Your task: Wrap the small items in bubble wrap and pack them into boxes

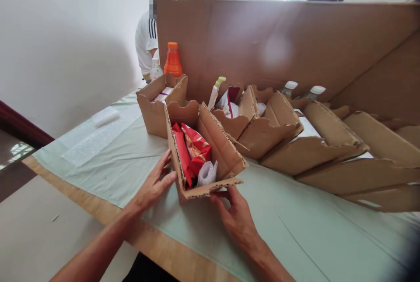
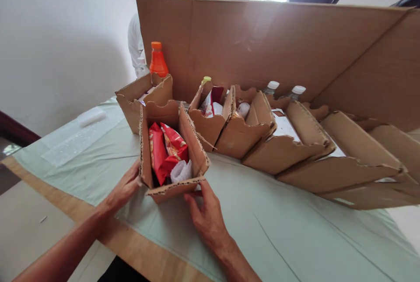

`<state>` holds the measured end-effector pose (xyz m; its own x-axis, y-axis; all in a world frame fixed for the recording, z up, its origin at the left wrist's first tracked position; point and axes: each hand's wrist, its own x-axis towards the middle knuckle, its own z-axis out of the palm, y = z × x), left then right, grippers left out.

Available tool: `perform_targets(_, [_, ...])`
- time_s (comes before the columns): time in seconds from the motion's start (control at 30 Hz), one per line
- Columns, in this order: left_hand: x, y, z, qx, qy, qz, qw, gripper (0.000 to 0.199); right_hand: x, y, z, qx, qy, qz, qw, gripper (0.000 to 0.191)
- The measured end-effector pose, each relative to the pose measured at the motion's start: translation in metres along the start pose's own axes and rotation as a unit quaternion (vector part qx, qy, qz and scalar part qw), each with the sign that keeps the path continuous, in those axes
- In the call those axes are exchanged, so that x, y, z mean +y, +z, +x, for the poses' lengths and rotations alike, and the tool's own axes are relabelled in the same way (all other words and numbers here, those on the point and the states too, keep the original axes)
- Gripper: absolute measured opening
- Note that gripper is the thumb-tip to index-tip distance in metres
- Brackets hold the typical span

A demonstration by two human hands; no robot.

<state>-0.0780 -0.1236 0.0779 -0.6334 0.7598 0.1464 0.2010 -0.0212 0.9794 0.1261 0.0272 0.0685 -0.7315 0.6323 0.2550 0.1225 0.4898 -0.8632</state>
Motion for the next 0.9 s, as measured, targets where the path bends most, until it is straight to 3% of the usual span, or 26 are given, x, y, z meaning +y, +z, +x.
perform_targets(0.1, [0.01, -0.015, 0.015, -0.03, -0.028, 0.037, 0.998, 0.053, 0.003, 0.006, 0.003, -0.022, 0.003, 0.0, 1.0, 0.038])
perform_targets(0.2, [0.009, -0.022, 0.0, -0.024, -0.045, 0.073, 0.996, 0.037, 0.011, 0.01, 0.002, -0.043, 0.003, -0.001, 0.999, 0.044])
perform_targets(0.27, [0.007, -0.023, -0.017, -0.02, -0.043, 0.097, 0.994, 0.039, 0.017, 0.013, -0.001, -0.059, -0.013, -0.006, 0.998, 0.042])
perform_targets(0.4, [0.006, -0.013, -0.036, -0.004, -0.03, 0.154, 0.988, 0.049, 0.024, 0.02, -0.008, -0.056, -0.053, -0.013, 0.997, 0.043])
perform_targets(0.57, [-0.002, 0.001, -0.03, 0.038, -0.024, 0.163, 0.986, 0.031, 0.025, 0.025, -0.009, -0.04, -0.062, -0.007, 0.997, 0.048])
perform_targets(0.73, [-0.015, -0.004, -0.004, 0.066, -0.052, 0.143, 0.986, 0.043, 0.027, 0.03, -0.002, -0.039, -0.037, 0.041, 0.998, 0.062])
perform_targets(0.9, [-0.016, -0.01, 0.066, 0.079, -0.067, 0.173, 0.979, 0.041, 0.024, 0.031, -0.005, -0.026, -0.01, 0.046, 0.999, 0.062])
